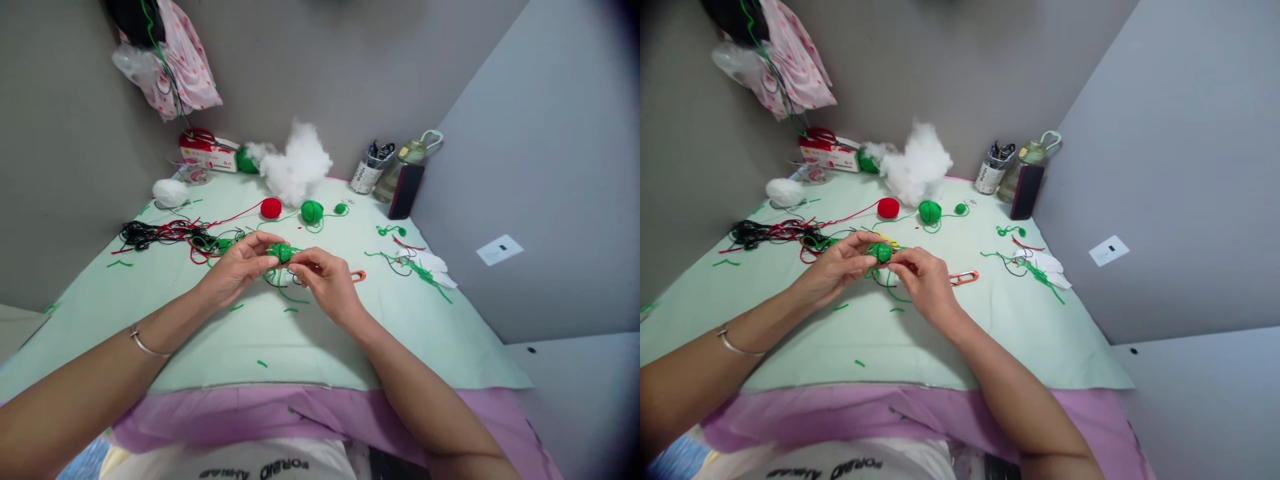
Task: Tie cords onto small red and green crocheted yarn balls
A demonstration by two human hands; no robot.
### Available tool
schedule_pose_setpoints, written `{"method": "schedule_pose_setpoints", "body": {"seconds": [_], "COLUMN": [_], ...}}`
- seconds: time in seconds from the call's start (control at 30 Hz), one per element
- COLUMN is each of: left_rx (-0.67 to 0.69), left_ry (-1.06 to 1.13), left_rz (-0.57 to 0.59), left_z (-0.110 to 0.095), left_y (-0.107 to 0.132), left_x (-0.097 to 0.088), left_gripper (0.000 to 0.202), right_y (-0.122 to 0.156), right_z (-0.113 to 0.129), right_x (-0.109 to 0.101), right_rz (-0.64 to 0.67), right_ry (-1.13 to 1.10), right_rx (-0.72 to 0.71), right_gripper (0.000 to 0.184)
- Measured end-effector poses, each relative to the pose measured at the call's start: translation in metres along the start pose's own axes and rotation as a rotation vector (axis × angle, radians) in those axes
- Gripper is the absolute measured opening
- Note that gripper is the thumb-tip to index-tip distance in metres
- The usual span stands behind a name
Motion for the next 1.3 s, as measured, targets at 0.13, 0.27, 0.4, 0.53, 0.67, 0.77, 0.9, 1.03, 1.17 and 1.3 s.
{"method": "schedule_pose_setpoints", "body": {"seconds": [0.13, 0.27, 0.4, 0.53, 0.67, 0.77, 0.9, 1.03, 1.17, 1.3], "left_rx": [-0.015, -0.034, -0.035, -0.039, -0.062, -0.043, -0.051, -0.091, -0.104, -0.109], "left_ry": [-0.040, -0.064, -0.073, -0.092, -0.099, -0.022, 0.095, 0.129, 0.117, 0.084], "left_rz": [-0.051, -0.067, -0.072, -0.078, -0.078, -0.094, -0.152, -0.132, -0.102, -0.092], "left_z": [0.002, 0.001, 0.000, -0.001, -0.001, -0.002, -0.006, -0.006, -0.003, 0.000], "left_y": [0.001, 0.002, 0.003, 0.003, 0.002, 0.001, 0.002, 0.003, 0.002, 0.003], "left_x": [-0.002, -0.003, -0.003, -0.005, -0.006, -0.007, -0.009, -0.008, -0.004, -0.001], "left_gripper": [0.028, 0.029, 0.032, 0.033, 0.031, 0.026, 0.022, 0.023, 0.021, 0.024], "right_y": [0.001, 0.000, -0.003, -0.003, 0.000, 0.000, -0.003, -0.006, -0.004, -0.001], "right_z": [0.000, -0.001, -0.005, -0.003, 0.007, 0.010, 0.005, 0.004, 0.006, 0.007], "right_x": [0.003, 0.002, 0.000, -0.001, -0.003, -0.007, -0.017, -0.023, -0.016, -0.008], "right_rz": [0.020, 0.033, 0.025, 0.018, 0.051, 0.122, 0.121, 0.007, -0.025, -0.049], "right_ry": [0.051, 0.090, -0.043, -0.071, 0.090, 0.191, 0.197, 0.073, 0.027, 0.046], "right_rx": [-0.019, -0.052, 0.014, 0.011, -0.074, -0.054, 0.026, 0.011, -0.051, -0.104], "right_gripper": [0.010, 0.014, 0.015, 0.015, 0.012, 0.010, 0.010, 0.033, 0.015, 0.012]}}
Point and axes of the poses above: each hand's wrist, its own y-axis away from the middle knuckle, its own x-axis out of the palm, z = x × y, the point moved 5 cm from there along -y, towards the middle knuckle, and after that the axes turned 4 degrees about z, right-handed, at the moved point
